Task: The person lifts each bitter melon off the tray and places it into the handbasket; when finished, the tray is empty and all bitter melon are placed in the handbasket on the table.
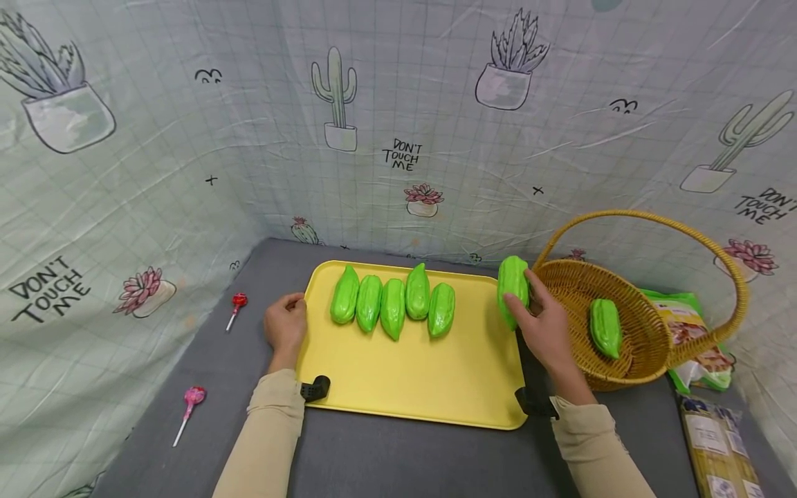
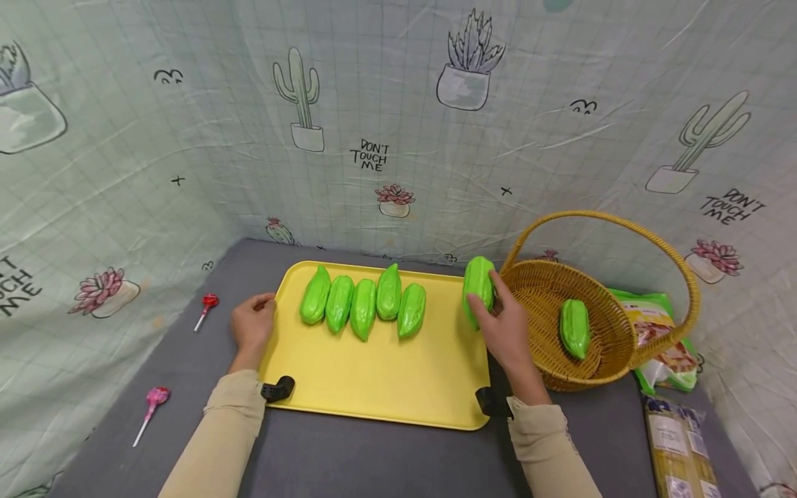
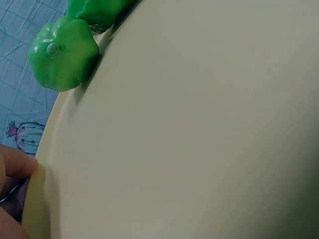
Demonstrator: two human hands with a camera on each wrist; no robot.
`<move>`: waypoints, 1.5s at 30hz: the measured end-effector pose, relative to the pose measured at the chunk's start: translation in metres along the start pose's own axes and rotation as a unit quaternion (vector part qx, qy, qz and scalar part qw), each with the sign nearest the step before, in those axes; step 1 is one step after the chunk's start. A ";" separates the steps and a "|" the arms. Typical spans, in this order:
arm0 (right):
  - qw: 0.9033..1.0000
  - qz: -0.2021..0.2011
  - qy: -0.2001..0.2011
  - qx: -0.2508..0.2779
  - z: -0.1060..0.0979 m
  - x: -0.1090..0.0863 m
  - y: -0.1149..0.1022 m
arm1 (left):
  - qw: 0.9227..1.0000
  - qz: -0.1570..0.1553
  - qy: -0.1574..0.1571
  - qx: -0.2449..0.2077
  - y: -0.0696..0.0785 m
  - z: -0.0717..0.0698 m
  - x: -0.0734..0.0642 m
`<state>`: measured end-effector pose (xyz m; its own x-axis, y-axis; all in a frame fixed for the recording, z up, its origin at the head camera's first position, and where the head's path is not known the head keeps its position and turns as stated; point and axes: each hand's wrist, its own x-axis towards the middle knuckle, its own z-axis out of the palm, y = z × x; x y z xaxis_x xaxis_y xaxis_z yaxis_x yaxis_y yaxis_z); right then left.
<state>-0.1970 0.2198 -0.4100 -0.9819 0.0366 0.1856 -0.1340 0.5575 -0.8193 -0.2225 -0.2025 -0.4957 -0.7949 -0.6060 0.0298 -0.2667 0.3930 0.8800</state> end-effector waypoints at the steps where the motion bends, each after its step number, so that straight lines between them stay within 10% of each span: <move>1: 1.000 -0.002 0.003 -0.003 -0.001 0.000 0.002 | 1.000 0.000 0.000 0.001 0.000 0.000 0.000; 45: 0.992 0.048 0.036 -0.113 -0.056 0.006 0.050 | 1.000 0.014 0.009 0.008 0.001 0.000 0.001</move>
<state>-0.2025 0.2948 -0.4193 -0.9755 0.1539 0.1573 0.0018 0.7204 -0.6935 -0.2236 -0.2027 -0.4947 -0.7923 -0.6068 0.0636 -0.2531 0.4218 0.8707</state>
